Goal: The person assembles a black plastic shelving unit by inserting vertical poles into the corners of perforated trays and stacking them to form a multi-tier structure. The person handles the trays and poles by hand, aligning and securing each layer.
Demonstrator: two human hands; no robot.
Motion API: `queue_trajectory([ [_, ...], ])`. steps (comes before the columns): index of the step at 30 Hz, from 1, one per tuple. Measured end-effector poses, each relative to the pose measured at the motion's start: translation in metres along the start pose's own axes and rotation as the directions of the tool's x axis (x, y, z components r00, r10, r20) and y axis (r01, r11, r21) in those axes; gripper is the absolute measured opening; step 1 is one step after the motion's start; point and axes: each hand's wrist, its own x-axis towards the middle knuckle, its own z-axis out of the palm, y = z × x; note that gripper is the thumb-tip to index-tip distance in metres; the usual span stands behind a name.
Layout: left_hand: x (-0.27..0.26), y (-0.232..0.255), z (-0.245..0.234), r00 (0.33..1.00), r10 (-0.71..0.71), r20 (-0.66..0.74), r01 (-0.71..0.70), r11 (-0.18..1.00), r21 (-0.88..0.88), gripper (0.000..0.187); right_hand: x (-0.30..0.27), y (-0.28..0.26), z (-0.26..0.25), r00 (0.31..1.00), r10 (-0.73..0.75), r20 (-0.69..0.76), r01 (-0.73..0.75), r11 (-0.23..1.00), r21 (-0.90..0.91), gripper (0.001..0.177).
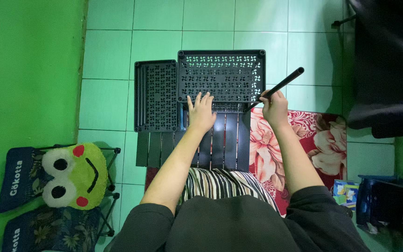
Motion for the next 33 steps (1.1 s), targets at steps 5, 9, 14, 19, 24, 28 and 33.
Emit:
queue_trajectory([
  [5,-0.001,-0.001,0.002,1.0,0.003,-0.003,-0.003,1.0,0.001,0.072,0.0,0.0,-0.001,1.0,0.01,0.021,-0.01,1.0,-0.007,0.01],
  [9,0.0,-0.002,0.004,1.0,0.004,0.0,-0.004,1.0,0.011,0.073,0.001,0.003,-0.002,0.999,0.005,0.045,-0.005,1.0,0.009,0.011],
  [14,0.0,-0.002,0.006,1.0,0.002,-0.011,-0.001,1.0,0.008,0.074,0.001,0.008,-0.004,0.997,0.014,0.082,-0.014,1.0,0.009,0.01],
  [19,-0.001,-0.003,0.005,1.0,0.003,-0.012,-0.003,1.0,-0.005,0.073,0.003,0.002,-0.008,0.994,0.048,0.099,-0.052,0.998,0.037,0.012],
  [24,-0.001,-0.003,0.002,1.0,0.008,-0.002,-0.008,1.0,-0.005,0.073,0.009,-0.028,-0.028,0.997,-0.062,0.05,0.057,0.993,0.106,0.047],
  [28,-0.003,-0.003,0.005,1.0,0.013,-0.009,-0.013,1.0,-0.009,0.073,0.019,-0.047,-0.029,0.987,0.14,-0.079,-0.043,0.707,0.706,0.034],
  [33,-0.001,-0.004,0.006,1.0,0.017,-0.012,-0.018,1.0,-0.012,0.073,0.047,-0.045,-0.011,0.942,0.29,-0.166,-0.103,0.724,0.682,0.029],
])
